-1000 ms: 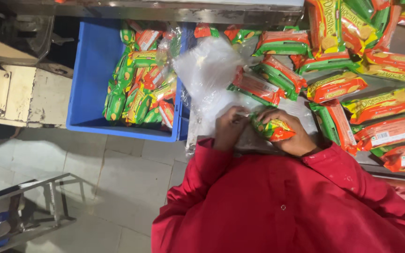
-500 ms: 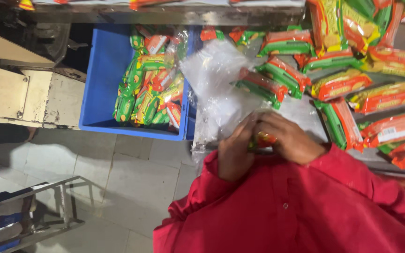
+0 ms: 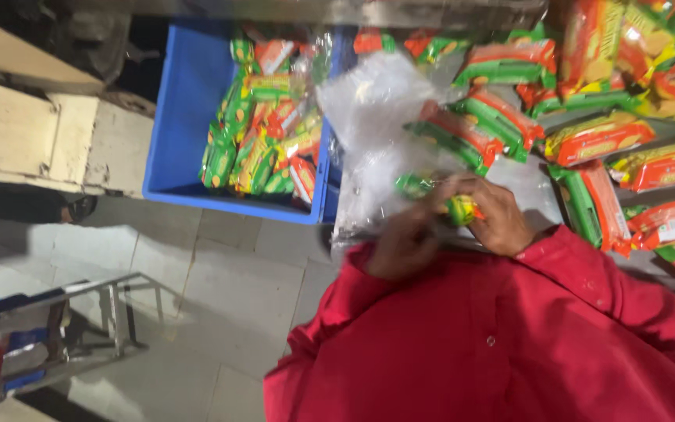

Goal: The person repeatedly picks up small snack packets from a pile on a metal table and places them into a clear plastic bag held open with the left hand. The filled bag is then placed into a blue bin. The process is repeated continuously.

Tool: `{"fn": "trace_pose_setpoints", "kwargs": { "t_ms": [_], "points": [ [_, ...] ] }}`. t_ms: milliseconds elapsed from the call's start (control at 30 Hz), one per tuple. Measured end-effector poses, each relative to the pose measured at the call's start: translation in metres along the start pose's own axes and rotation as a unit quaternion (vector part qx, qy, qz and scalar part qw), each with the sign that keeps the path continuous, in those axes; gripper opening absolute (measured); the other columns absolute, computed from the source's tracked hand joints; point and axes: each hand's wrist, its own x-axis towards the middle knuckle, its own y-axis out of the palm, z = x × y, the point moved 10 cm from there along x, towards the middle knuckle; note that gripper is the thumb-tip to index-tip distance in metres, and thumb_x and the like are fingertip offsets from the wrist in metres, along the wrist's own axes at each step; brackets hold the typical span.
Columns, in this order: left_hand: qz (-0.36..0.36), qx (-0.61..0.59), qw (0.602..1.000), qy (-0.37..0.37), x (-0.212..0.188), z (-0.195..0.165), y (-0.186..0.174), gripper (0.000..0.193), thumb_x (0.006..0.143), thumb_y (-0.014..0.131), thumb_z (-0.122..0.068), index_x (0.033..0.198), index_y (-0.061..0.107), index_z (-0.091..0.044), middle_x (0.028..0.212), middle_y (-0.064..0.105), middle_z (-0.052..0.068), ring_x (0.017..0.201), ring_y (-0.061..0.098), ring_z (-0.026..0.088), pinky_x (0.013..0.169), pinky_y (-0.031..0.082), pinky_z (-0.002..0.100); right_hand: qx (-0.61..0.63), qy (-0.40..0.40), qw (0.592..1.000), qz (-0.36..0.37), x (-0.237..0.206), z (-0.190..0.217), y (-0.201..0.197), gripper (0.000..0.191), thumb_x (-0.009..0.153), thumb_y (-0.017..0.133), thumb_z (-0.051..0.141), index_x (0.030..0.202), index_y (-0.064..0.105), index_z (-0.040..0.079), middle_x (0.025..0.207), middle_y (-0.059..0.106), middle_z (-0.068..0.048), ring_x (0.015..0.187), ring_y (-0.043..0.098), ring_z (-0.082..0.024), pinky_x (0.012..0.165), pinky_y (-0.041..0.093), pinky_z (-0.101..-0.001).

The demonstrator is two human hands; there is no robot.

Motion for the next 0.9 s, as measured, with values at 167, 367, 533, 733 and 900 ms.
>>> {"fn": "trace_pose_setpoints", "kwargs": {
  "t_ms": [167,367,533,733,900],
  "points": [
    [0.01,0.213,0.977,-0.008,0.006,-0.017,0.009,0.037,0.084,0.06,0.0,0.12,0.063,-0.011,0.131,0.065,0.01,0.094,0.07,0.032,0.08,0.057,0.047,-0.303,0.038,0.949,0.079,0.004,-0.042,0.035,0.034,0.082,0.062,0.009,0.115,0.067,0.006,0.112,0.067,-0.014,0.101,0.066,-0.032,0.084,0.057,-0.0433],
    [-0.124,0.159,0.978,0.044,0.013,-0.04,-0.043,0.057,0.084,0.052,0.006,0.139,0.057,-0.008,0.147,0.061,0.011,0.118,0.071,0.033,0.092,0.061,0.04,-0.241,-0.053,0.962,0.113,0.012,-0.035,0.066,0.023,0.087,0.065,0.013,0.11,0.065,0.009,0.117,0.065,-0.014,0.108,0.063,-0.031,0.088,0.056,-0.042],
    [0.011,0.144,0.987,-0.063,0.006,-0.02,-0.01,0.067,0.073,0.06,0.002,0.139,0.058,-0.007,0.145,0.063,0.012,0.098,0.072,0.033,0.075,0.057,0.045,-0.098,0.02,0.986,0.133,0.02,-0.049,0.074,0.032,0.088,0.067,0.013,0.12,0.061,0.007,0.122,0.062,-0.017,0.113,0.059,-0.034,0.095,0.05,-0.0432],
    [0.022,0.226,0.952,-0.203,-0.013,0.047,-0.02,0.068,0.079,0.058,-0.001,0.147,0.048,-0.004,0.147,0.058,0.017,0.091,0.068,0.042,0.079,0.054,0.053,-0.125,0.078,0.981,0.124,0.019,-0.018,0.018,0.04,0.09,0.067,0.009,0.129,0.064,0.013,0.129,0.067,-0.013,0.118,0.062,-0.034,0.102,0.05,-0.0421],
    [-0.019,0.252,0.958,-0.134,-0.001,0.046,-0.017,0.07,0.085,0.058,-0.007,0.154,0.044,-0.01,0.137,0.063,0.014,0.106,0.07,0.04,0.091,0.054,0.05,-0.237,-0.001,0.971,-0.042,0.062,0.028,-0.032,0.066,0.074,0.064,-0.003,0.14,0.061,0.008,0.129,0.059,-0.02,0.122,0.056,-0.042,0.105,0.047,-0.0469]
  ]
}}
